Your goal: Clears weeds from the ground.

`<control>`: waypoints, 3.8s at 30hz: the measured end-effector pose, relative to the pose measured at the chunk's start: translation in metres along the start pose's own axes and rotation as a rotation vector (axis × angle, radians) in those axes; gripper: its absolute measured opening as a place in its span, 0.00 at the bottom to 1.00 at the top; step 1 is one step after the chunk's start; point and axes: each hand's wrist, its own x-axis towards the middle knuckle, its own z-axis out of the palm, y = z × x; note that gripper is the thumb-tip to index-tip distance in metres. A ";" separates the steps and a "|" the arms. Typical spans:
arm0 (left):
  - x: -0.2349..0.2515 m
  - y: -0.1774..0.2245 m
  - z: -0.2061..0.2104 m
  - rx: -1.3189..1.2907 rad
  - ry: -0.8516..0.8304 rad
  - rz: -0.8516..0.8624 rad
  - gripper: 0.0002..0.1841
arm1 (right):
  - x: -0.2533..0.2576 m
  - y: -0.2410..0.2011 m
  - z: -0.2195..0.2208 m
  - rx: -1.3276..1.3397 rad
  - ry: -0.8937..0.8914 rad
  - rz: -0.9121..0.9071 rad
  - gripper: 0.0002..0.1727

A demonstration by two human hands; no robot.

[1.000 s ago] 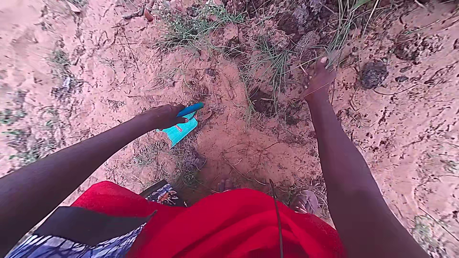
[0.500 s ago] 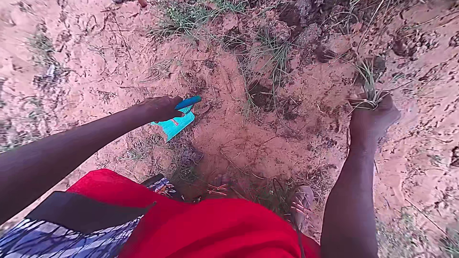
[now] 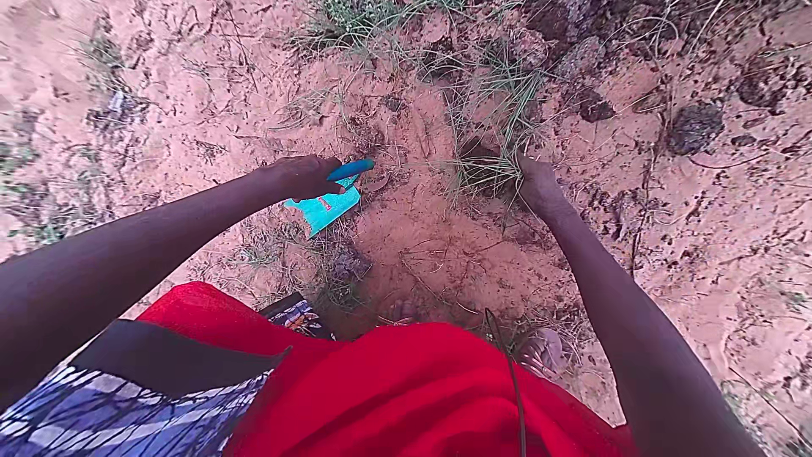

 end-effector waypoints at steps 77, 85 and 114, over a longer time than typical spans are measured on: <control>-0.010 0.011 0.007 0.219 0.158 0.002 0.21 | 0.066 0.033 -0.114 -0.290 0.379 0.369 0.32; -0.009 0.008 0.003 0.215 0.153 0.034 0.23 | 0.010 0.007 -0.003 0.026 0.470 0.256 0.18; -0.003 0.004 0.004 0.135 0.119 0.026 0.21 | -0.058 -0.039 -0.030 0.591 1.084 0.339 0.04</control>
